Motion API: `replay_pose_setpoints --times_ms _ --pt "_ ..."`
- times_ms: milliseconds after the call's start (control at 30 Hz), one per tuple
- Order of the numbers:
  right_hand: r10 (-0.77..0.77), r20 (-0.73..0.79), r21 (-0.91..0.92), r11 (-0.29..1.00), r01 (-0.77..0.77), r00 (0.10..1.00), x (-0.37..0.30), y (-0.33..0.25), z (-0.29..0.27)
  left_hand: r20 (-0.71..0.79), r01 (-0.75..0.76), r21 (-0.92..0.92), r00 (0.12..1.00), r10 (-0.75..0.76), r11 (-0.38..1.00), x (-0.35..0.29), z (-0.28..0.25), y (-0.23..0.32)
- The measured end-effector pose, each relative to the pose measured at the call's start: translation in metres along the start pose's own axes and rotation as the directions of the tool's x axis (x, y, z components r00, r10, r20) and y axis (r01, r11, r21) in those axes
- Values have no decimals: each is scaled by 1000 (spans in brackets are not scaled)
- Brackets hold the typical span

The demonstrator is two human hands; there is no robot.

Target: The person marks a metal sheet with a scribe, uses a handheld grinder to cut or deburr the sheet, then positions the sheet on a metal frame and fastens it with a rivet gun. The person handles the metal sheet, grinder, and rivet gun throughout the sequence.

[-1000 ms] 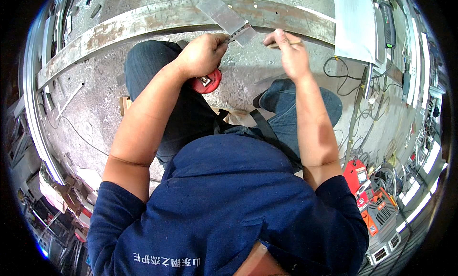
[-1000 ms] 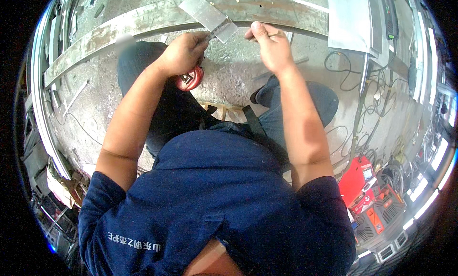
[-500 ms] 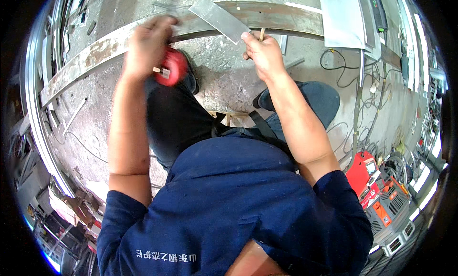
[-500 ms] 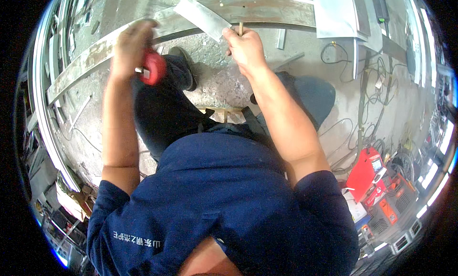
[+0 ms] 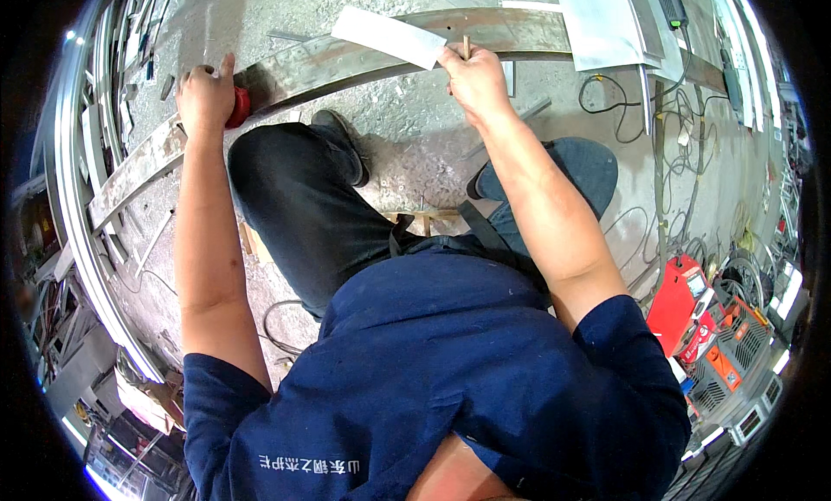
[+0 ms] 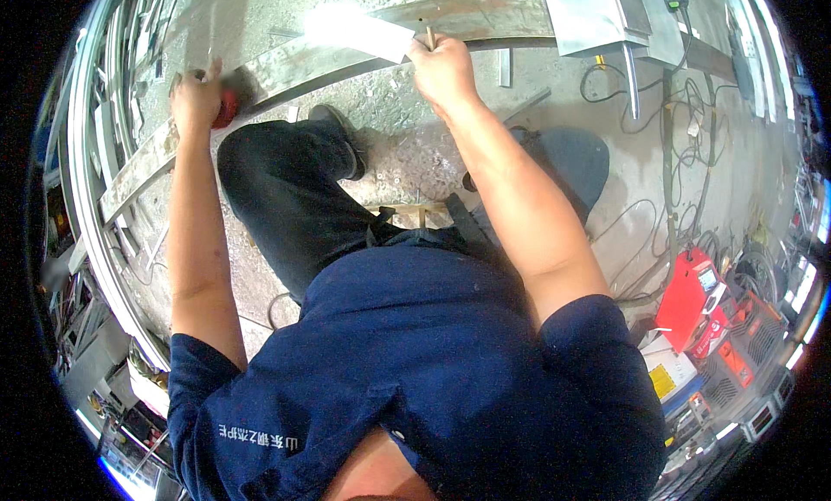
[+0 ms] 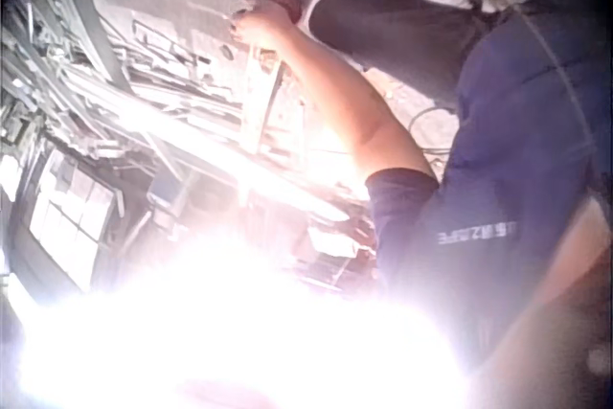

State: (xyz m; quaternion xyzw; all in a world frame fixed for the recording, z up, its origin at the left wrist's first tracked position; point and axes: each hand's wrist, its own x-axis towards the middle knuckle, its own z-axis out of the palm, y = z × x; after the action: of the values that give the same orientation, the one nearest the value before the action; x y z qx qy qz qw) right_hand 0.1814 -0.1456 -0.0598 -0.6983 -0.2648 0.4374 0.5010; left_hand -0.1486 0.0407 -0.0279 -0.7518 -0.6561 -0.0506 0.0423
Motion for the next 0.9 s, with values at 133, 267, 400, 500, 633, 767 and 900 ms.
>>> replay_pose_setpoints --times_ms 133,267,400,500,633,767,900 --pt "-112 78 -59 991 117 991 2 -18 -13 -101 33 -19 994 -35 999 -4 -1 4" --pt "-215 236 -269 923 276 948 -5 -51 -32 -203 -381 -52 909 364 923 -25 -52 46" --pt "-212 475 -234 905 355 854 -35 -109 -38 121 -445 -670 724 679 594 -66 -133 114" --pt "-302 528 -240 844 481 794 -49 -136 -43 502 194 -863 425 753 466 -74 -137 121" --pt "-417 145 -176 882 438 897 -68 -163 -61 400 560 -817 378 835 138 -110 -151 126" --pt "-633 65 161 770 618 772 -96 -164 -107 342 828 -505 450 825 -242 -157 -162 142" --pt "-668 -72 301 693 655 740 -138 -176 -81 265 800 -490 515 815 -346 -175 -176 153"
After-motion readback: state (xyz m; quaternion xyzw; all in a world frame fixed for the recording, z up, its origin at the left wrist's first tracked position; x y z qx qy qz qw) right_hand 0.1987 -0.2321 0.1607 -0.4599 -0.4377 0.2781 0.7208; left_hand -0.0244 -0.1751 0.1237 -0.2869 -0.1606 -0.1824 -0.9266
